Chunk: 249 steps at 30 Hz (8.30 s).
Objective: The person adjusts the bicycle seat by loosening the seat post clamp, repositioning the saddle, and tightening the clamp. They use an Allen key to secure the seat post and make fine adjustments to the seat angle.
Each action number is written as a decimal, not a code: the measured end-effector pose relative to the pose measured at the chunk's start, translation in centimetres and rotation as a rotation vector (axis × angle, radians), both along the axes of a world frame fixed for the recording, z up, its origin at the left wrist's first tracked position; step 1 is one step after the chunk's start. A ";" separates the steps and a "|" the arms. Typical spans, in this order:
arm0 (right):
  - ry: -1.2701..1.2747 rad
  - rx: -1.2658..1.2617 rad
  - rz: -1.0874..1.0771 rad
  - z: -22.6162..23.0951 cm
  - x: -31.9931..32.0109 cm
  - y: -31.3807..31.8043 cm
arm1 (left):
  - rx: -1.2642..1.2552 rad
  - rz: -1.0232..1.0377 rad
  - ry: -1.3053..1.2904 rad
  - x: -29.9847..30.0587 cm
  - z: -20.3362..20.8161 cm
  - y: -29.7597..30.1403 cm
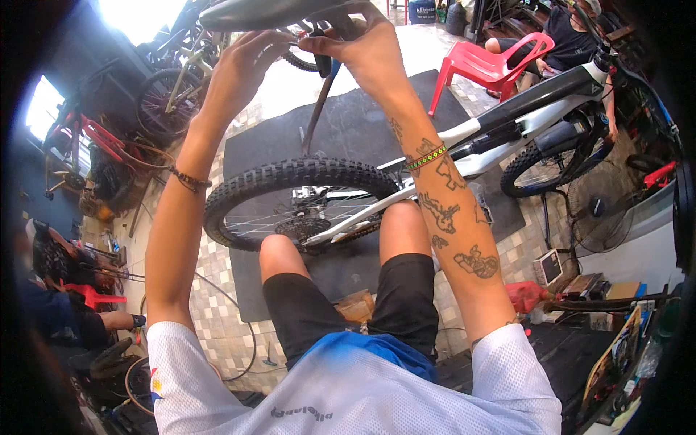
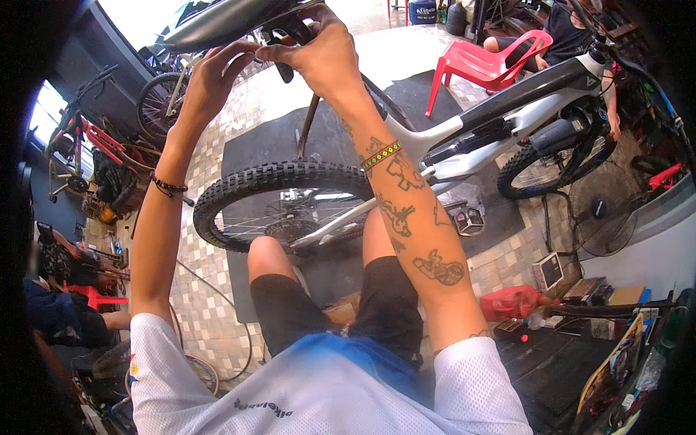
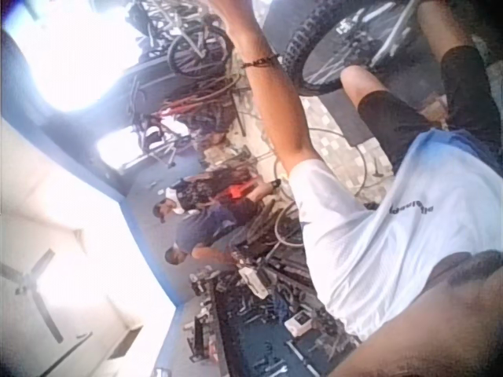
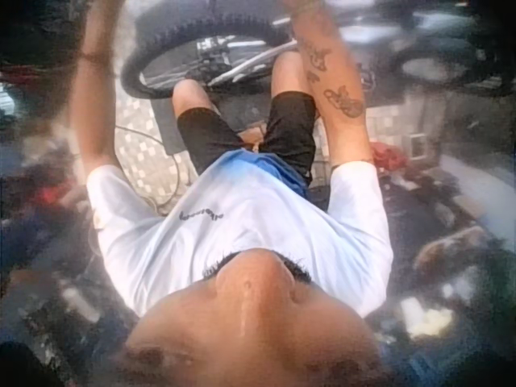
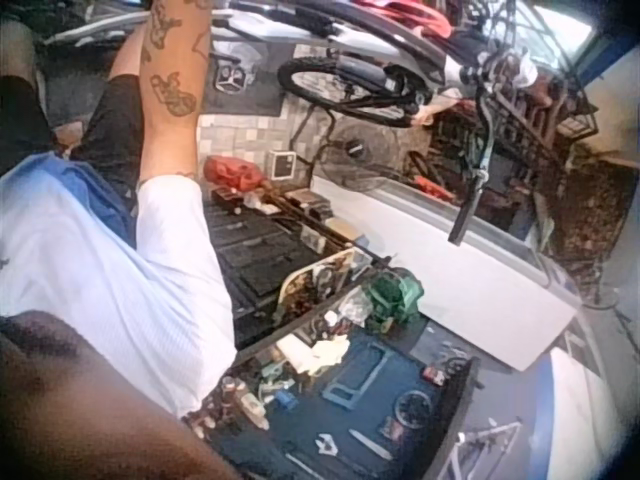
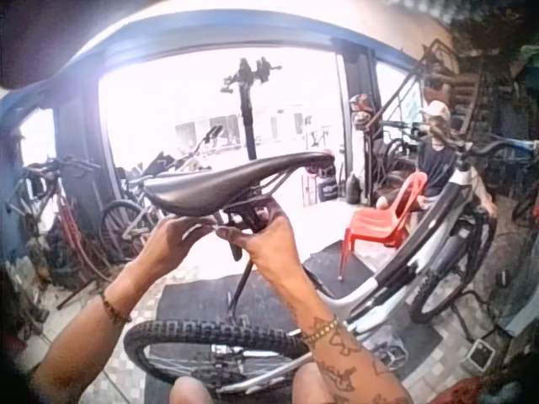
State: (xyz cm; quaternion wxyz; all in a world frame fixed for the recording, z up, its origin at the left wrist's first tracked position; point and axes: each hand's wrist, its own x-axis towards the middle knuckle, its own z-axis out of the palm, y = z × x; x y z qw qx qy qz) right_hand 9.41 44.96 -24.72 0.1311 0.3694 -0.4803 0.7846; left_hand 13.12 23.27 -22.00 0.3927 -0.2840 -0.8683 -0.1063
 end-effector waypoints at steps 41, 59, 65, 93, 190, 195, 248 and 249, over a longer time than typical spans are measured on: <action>0.258 0.339 -0.912 -0.6 0.8 -1.1 | -0.236 -0.203 -0.020 -4.9 2.4 3.4; -0.004 0.267 -0.318 -0.7 1.6 1.3 | 0.328 -0.334 -1.313 1.9 6.5 0.0; -0.177 0.458 -0.294 -2.2 0.1 3.9 | 0.932 -0.715 -1.814 -0.2 2.5 2.5; -0.216 0.441 -0.030 -2.1 -1.7 4.0 | 2.127 -0.289 -0.253 2.6 -0.9 20.8; -0.101 -0.010 -0.050 0.1 0.8 1.0 | 0.416 -0.799 -0.838 -11.3 1.7 -6.2; -0.118 0.110 -0.116 -0.4 0.7 3.0 | 0.420 -0.677 -0.806 -9.0 0.8 -1.9; -0.151 0.587 -0.154 -4.7 -1.7 6.5 | 0.999 -0.628 -1.464 -0.1 1.9 2.3; -0.203 0.627 -0.141 -5.4 -1.6 7.0 | 1.192 -0.878 -1.595 -0.1 1.5 2.6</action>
